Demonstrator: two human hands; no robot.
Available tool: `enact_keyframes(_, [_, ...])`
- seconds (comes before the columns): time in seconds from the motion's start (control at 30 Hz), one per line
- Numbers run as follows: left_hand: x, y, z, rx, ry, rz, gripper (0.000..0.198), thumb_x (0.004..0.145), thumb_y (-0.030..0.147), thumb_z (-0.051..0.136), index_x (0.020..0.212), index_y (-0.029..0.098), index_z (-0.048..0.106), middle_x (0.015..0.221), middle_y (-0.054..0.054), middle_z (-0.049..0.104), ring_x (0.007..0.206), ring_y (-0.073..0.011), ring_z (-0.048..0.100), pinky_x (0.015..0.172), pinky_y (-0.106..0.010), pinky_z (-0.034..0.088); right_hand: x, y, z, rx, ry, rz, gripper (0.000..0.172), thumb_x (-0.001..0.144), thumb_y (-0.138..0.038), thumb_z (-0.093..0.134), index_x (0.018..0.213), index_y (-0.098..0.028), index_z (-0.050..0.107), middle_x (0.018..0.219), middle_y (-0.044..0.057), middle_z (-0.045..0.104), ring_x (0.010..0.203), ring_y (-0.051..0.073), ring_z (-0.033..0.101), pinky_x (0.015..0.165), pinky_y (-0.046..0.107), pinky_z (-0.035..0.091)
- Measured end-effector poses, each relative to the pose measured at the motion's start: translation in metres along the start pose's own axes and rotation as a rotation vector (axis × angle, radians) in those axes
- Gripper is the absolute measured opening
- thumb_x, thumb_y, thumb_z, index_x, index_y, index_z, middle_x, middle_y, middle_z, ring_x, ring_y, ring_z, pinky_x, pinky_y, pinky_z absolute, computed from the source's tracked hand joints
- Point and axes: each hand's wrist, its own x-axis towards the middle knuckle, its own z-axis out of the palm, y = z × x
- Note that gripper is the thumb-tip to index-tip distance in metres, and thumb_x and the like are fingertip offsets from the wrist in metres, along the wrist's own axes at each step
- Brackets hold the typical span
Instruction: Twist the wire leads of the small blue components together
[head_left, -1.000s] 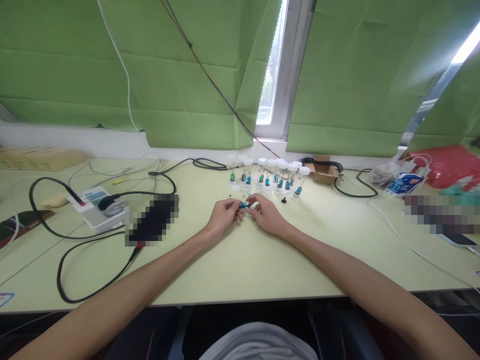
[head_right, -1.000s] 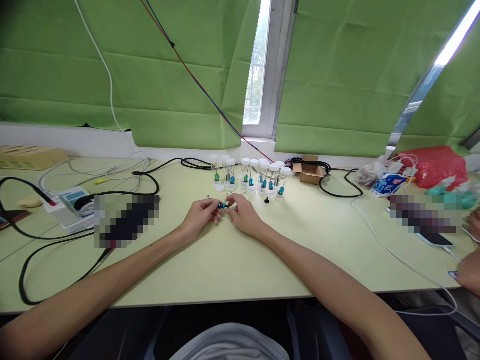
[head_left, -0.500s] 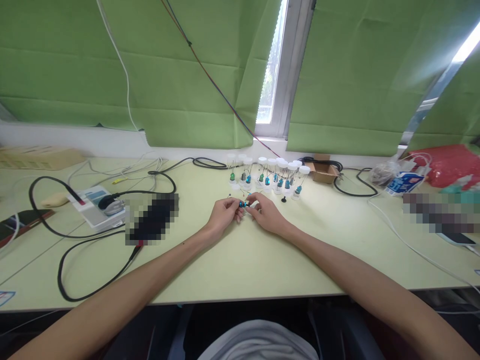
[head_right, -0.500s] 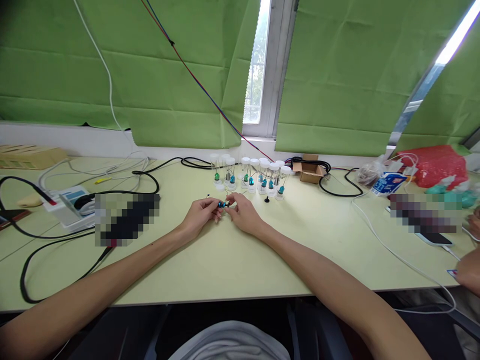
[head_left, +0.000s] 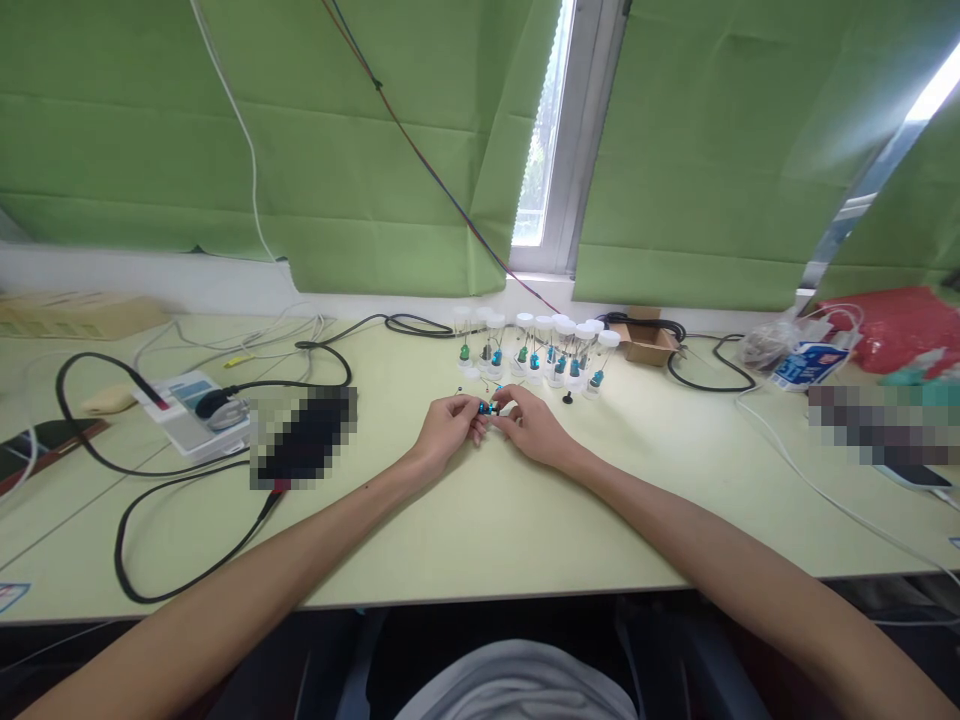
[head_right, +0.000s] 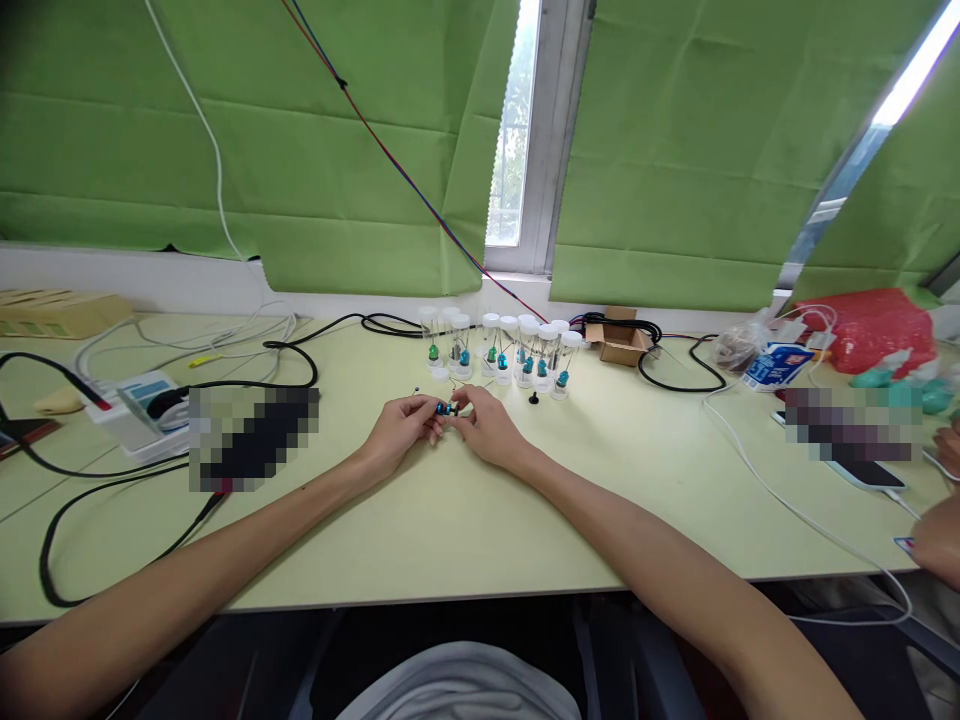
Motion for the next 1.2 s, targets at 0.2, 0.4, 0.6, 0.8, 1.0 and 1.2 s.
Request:
enact_keyframes(0.2, [0.0010, -0.0012, -0.0008, 0.005, -0.007, 0.003, 0.022, 0.080, 0.032, 0.060, 0.073, 0.012, 0.065, 0.066, -0.006, 0.061, 0.054, -0.0120, 0.055, 0.050, -0.026, 0.045, 0.0001, 0.0038, 0.0010, 0.044, -0.027, 0.003, 0.019, 0.087, -0.027, 0.054, 0.104, -0.021, 0.052, 0.092, 0.002, 0.060, 0.059, 0.010, 0.055, 0.063, 0.028, 0.047])
enact_keyframes(0.4, [0.0007, -0.0003, -0.0003, -0.002, -0.006, -0.007, 0.020, 0.079, 0.030, 0.061, 0.072, 0.012, 0.064, 0.068, -0.008, 0.063, 0.055, -0.0123, 0.055, 0.050, -0.026, 0.045, -0.0003, -0.0002, 0.0003, 0.048, -0.053, 0.019, 0.015, 0.093, -0.030, 0.045, 0.103, -0.020, 0.051, 0.078, -0.001, 0.061, 0.054, 0.010, 0.056, 0.061, 0.027, 0.045])
enact_keyframes(0.6, [-0.0003, 0.0008, 0.0008, -0.017, -0.003, -0.002, 0.021, 0.078, 0.032, 0.062, 0.072, 0.012, 0.064, 0.065, -0.006, 0.062, 0.053, -0.0119, 0.055, 0.049, -0.026, 0.045, -0.0008, -0.0011, -0.0001, 0.013, -0.052, 0.029, 0.019, 0.091, -0.032, 0.049, 0.106, -0.021, 0.050, 0.090, 0.002, 0.063, 0.058, 0.011, 0.056, 0.064, 0.029, 0.046])
enact_keyframes(0.8, [-0.0001, 0.0004, 0.0003, -0.008, -0.006, 0.007, 0.021, 0.079, 0.032, 0.062, 0.073, 0.012, 0.065, 0.065, -0.006, 0.062, 0.053, -0.0122, 0.056, 0.050, -0.026, 0.045, -0.0014, -0.0016, -0.0005, -0.015, -0.005, -0.003, 0.024, 0.085, -0.026, 0.055, 0.108, -0.018, 0.052, 0.104, 0.007, 0.058, 0.063, 0.010, 0.054, 0.068, 0.031, 0.048])
enact_keyframes(1.0, [-0.0008, 0.0008, -0.0002, 0.010, -0.015, 0.012, 0.021, 0.080, 0.031, 0.060, 0.073, 0.012, 0.064, 0.067, -0.007, 0.062, 0.054, -0.0123, 0.055, 0.050, -0.026, 0.045, -0.0003, 0.0022, 0.0010, 0.028, -0.009, -0.009, 0.021, 0.086, -0.026, 0.054, 0.106, -0.019, 0.052, 0.098, 0.004, 0.058, 0.062, 0.010, 0.055, 0.066, 0.030, 0.048])
enact_keyframes(1.2, [-0.0010, 0.0014, 0.0002, 0.003, -0.015, 0.005, 0.020, 0.079, 0.031, 0.061, 0.072, 0.012, 0.064, 0.068, -0.007, 0.063, 0.054, -0.0122, 0.055, 0.051, -0.026, 0.045, -0.0004, -0.0002, 0.0005, 0.061, -0.044, 0.028, 0.017, 0.094, -0.032, 0.044, 0.105, -0.021, 0.051, 0.083, -0.001, 0.060, 0.053, 0.009, 0.056, 0.063, 0.028, 0.046])
